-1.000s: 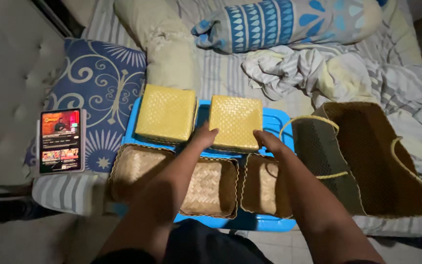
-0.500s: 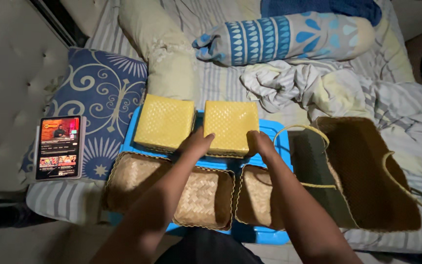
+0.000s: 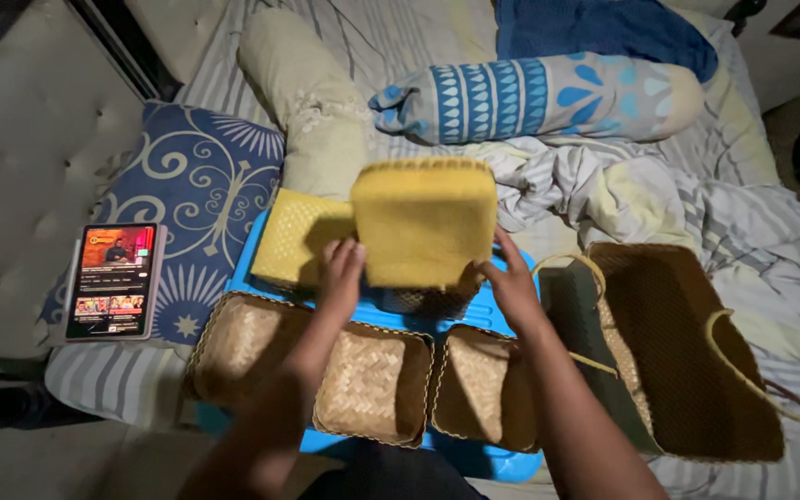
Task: The person repeatedly picks up small woven containers from a larger basket, opens them, and places them on a blue plastic tray. The person handles the containers one at a time, opening each and setting it down before moving to the next.
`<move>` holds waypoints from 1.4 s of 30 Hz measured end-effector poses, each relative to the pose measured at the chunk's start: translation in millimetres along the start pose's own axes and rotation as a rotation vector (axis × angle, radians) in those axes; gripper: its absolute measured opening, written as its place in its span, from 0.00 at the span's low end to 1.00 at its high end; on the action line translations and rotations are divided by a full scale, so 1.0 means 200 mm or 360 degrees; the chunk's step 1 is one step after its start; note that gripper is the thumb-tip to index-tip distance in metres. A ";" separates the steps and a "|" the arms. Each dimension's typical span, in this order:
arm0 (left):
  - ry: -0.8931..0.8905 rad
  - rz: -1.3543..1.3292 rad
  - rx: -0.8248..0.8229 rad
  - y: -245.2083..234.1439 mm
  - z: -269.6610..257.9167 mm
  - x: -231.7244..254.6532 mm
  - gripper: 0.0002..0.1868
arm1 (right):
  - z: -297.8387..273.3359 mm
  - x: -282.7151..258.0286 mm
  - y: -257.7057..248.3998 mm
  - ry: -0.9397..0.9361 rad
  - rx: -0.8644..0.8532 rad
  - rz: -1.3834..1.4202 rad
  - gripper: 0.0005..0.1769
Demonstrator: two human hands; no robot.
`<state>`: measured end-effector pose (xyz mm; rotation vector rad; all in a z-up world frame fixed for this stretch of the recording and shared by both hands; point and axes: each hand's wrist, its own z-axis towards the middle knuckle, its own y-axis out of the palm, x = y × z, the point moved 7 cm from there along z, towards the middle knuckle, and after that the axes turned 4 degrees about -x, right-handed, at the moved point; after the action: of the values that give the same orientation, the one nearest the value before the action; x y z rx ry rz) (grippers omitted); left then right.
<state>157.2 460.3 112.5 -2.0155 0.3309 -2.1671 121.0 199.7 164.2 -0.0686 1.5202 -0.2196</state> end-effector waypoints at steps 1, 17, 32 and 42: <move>0.0051 0.0004 0.0061 -0.03 -0.01 0.02 0.24 | -0.03 -0.06 -0.02 -0.0222 0.0095 -0.0192 0.30; -0.0406 -0.1067 -0.0239 -0.05 -0.36 -0.04 0.29 | -0.25 0.09 0.16 0.0457 -0.0189 0.0607 0.25; -0.0158 -0.0537 -0.0198 -0.15 -0.30 -0.27 0.29 | -0.27 0.27 0.21 0.0444 -0.0158 0.0600 0.30; -0.0362 -0.0534 -0.0431 -0.34 -0.15 -0.38 0.31 | -0.16 0.25 0.35 0.0490 -0.0174 0.1102 0.25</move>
<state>134.8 547.8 55.9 -2.6069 0.2839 -2.1330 98.0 260.9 100.6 0.4181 1.7683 0.4241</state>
